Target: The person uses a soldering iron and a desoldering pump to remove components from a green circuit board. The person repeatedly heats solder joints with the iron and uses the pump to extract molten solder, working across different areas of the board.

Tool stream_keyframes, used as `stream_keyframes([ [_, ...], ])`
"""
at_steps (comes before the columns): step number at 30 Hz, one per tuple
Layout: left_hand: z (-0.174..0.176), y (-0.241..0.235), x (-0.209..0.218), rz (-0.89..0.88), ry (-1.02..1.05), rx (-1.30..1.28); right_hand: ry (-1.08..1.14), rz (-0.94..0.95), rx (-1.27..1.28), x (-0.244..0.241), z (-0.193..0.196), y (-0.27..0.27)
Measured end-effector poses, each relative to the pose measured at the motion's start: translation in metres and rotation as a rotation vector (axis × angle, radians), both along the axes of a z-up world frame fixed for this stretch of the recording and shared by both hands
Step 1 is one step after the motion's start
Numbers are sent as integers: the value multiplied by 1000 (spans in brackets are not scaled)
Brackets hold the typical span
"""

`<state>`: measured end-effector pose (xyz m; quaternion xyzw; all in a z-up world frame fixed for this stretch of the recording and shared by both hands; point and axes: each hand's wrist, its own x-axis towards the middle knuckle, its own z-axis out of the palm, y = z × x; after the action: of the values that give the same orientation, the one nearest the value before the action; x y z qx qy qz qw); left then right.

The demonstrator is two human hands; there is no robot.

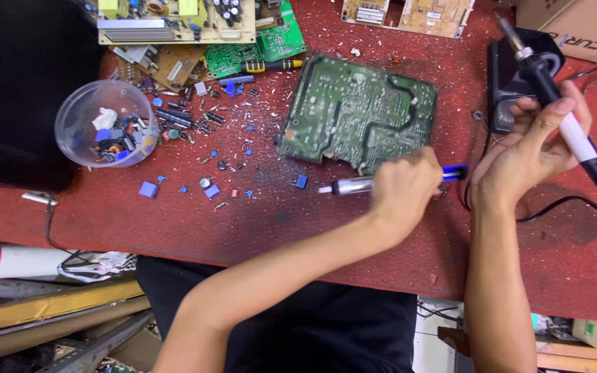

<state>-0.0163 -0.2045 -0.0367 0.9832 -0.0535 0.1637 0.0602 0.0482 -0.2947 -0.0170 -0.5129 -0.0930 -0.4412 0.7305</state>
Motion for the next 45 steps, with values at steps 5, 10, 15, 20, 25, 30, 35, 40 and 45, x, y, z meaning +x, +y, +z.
stream_keyframes([
  [5, 45, 65, 2, -313, 248, -524, 82, 33, 47, 0, -2, -2],
  [10, 79, 147, 14, -340, -58, -762, 186, 129, 116, 3, -6, -3],
  [15, 84, 196, 20, -542, -225, -1091, 280, 260, -17, 2, -15, 5],
  [20, 46, 202, 44, -626, -82, -1454, 420, 391, 46, -13, -10, 21],
  [25, 28, 198, 41, -704, -15, -1673, 482, 425, 131, -21, -23, 31],
  [30, 27, 199, 33, -699, -7, -1632, 538, 387, 64, -29, -22, 42],
  [35, 29, 192, 28, -755, 36, -1667, 519, 357, 54, -22, -34, 41],
  [40, 33, 189, 25, -740, 58, -1709, 493, 361, 66, -19, -45, 37],
  [45, 37, 189, 24, -735, 32, -1627, 462, 320, 41, -19, -48, 38],
])
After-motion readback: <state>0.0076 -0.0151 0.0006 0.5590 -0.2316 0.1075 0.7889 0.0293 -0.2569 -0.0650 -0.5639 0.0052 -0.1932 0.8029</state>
